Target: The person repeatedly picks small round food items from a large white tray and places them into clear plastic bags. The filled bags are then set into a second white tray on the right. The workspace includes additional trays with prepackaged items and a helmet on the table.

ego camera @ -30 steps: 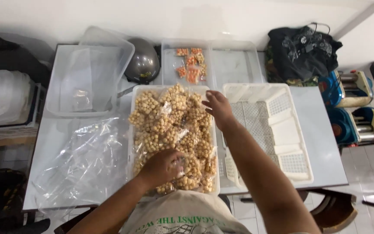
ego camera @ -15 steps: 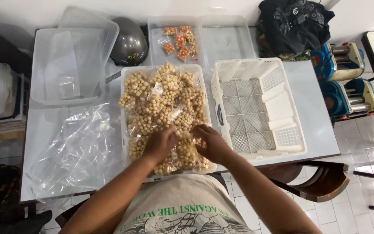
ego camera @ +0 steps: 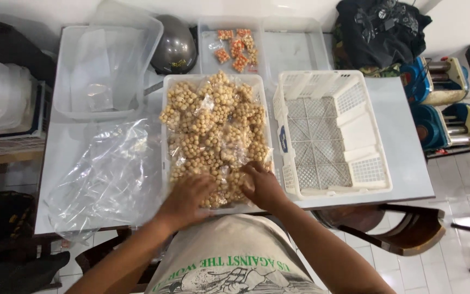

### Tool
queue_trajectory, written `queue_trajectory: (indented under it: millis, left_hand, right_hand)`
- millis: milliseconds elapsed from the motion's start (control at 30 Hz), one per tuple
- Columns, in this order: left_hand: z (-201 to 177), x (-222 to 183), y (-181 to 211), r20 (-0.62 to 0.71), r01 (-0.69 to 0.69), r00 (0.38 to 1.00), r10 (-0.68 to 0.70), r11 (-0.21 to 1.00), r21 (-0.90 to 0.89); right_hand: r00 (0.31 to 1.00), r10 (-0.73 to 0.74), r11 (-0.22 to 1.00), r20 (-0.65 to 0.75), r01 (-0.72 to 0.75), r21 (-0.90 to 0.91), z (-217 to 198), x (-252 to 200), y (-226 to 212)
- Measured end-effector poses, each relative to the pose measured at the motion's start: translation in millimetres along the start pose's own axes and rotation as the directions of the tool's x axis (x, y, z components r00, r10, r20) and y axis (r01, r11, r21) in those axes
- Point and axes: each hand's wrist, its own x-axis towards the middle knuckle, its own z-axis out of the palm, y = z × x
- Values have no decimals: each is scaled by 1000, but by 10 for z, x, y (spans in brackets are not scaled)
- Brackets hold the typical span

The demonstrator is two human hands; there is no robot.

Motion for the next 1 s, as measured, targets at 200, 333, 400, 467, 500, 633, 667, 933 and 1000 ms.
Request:
queue_trajectory:
  millis: [200,333,400,467,500,633,667,933,1000]
  left_hand:
    - [216,-30,-386,-122,77,990,-70,996,54]
    - [278,-6,-458,-89,119,988,-124,991,-59]
    - [338,36,-468,-205,237,951,-233,971,-3]
    - [372,72,-469,-175,345,924,-340,939,-8]
    - [388,90,-465,-138,449,884,-446,894,-10]
    - [215,154,-206,-17,519,853,-522,852,-70]
    - [209,150,-203,-5,521,852,-523,851,-67]
    - [281,46,-211,-117,473,873,-473,881,-32]
    - [255,19,-171,-100,479,868,-486,874,-88]
  right_hand:
    - [974,140,988,-176,-127,86,111,608,441]
    - [981,4,991,-196,-31,-134,-291,524,-306]
    - [894,-295,954,-337,254,-161,10,709,-202]
    - [900,-343,933,-269,296,-203,230,790,-346]
    - [903,-383,912,-195,335,-236,340,822,-415]
    - [942,-270,892,-199,167,-419,811,1073,-416]
    - [945,-251,869,-210,125,-478,791,1100,-496]
    - [997,-76,883,-20,58,-465,545,1283,-534]
    - [994,103,980,38,-108,165,146,1203,-638]
